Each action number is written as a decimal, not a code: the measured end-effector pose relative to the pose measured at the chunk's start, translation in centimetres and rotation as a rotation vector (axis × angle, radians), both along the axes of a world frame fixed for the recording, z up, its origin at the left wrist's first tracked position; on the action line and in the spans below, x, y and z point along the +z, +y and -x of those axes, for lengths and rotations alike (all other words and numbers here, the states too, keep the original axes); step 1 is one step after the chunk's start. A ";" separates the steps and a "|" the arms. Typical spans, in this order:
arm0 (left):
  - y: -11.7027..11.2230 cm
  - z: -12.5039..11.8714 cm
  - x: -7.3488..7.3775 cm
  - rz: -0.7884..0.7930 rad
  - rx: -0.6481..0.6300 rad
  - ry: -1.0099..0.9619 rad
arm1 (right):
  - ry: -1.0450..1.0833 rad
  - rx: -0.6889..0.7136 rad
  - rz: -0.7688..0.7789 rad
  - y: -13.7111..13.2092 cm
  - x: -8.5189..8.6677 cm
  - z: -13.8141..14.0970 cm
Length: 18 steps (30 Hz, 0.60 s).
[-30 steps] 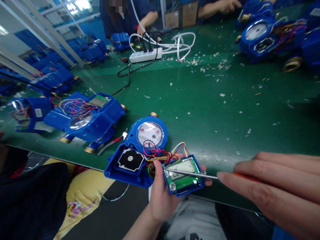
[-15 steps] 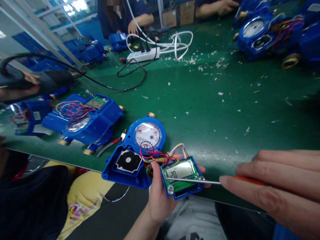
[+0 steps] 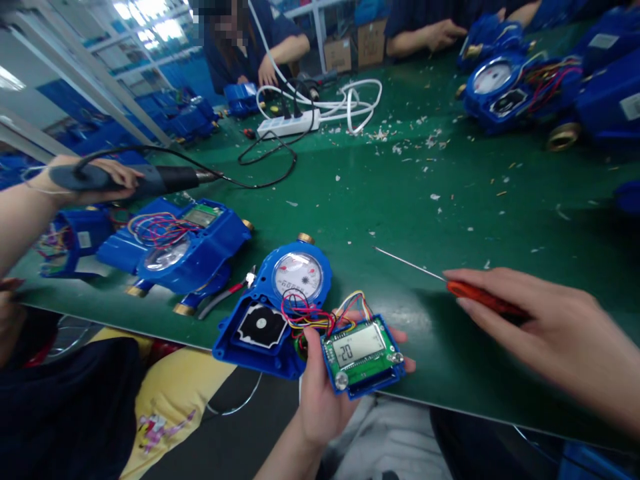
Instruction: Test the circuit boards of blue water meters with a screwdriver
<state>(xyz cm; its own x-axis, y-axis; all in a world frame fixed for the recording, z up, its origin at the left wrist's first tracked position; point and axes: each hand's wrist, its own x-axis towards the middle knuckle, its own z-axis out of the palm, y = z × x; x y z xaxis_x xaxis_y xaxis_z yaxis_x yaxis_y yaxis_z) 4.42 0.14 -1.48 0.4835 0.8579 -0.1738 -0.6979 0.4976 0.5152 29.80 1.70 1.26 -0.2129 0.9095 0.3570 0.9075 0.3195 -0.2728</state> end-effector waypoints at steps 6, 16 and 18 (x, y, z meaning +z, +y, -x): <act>-0.7 -0.1 -1.1 0.041 0.121 0.049 | 0.049 -0.017 -0.046 -0.5 -2.5 2.7; -0.7 0.1 -2.3 -0.023 0.058 0.134 | 1.360 0.175 0.824 -3.9 -4.4 11.2; -0.9 1.3 -2.1 -0.122 0.034 0.297 | 1.468 0.137 0.828 -2.9 -5.6 12.3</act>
